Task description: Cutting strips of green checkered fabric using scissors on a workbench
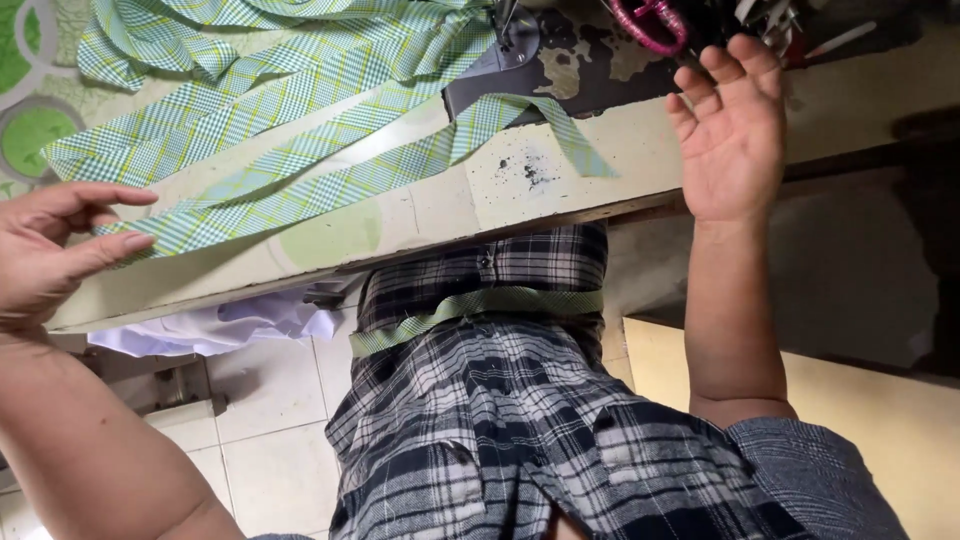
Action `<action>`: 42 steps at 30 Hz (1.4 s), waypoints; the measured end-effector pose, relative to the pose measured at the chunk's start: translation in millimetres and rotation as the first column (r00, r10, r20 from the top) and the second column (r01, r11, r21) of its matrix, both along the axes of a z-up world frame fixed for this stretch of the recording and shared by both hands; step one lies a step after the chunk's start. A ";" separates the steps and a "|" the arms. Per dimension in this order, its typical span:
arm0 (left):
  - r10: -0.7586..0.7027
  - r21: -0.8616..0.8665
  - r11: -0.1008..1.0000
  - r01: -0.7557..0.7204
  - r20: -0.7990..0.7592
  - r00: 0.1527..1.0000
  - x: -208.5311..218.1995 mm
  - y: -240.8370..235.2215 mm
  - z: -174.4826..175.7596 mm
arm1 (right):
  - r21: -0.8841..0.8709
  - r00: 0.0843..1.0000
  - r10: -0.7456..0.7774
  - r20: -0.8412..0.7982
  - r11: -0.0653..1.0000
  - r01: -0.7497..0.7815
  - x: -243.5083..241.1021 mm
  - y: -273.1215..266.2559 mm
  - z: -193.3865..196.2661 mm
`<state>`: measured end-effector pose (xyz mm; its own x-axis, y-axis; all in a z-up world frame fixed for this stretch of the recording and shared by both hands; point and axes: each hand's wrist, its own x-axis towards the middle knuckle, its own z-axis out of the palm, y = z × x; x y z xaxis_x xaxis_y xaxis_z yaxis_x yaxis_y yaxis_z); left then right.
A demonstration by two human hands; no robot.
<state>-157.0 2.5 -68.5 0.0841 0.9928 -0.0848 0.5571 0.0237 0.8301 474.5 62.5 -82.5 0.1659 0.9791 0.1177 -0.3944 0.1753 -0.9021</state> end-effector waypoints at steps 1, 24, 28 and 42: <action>-0.002 -0.003 1.000 0.002 -0.001 1.000 -1.3 2.7 -1.4 | -0.003 1.000 -0.002 -0.001 1.000 0.002 -10.2 -3.9 2.6; 0.051 -0.143 0.983 -0.113 -0.383 0.922 17.8 13.8 36.2 | 0.326 0.097 -0.318 0.943 0.823 -0.465 -32.0 -8.8 6.1; 0.033 -0.118 0.988 -0.100 -0.470 0.882 8.5 14.2 30.2 | 0.340 0.121 -0.325 0.938 0.794 -0.505 -33.2 -11.6 5.7; 0.047 -0.115 0.990 -0.083 -0.286 0.957 15.1 11.8 32.1 | 0.389 -0.037 -0.515 0.856 0.690 -0.611 -125.9 -9.5 14.8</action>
<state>-142.0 14.3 -36.4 -0.0252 0.9755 -0.2185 0.7617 0.1603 0.6278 348.6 53.0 -67.8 -0.6971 0.5301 0.4828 0.6211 0.7828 0.0372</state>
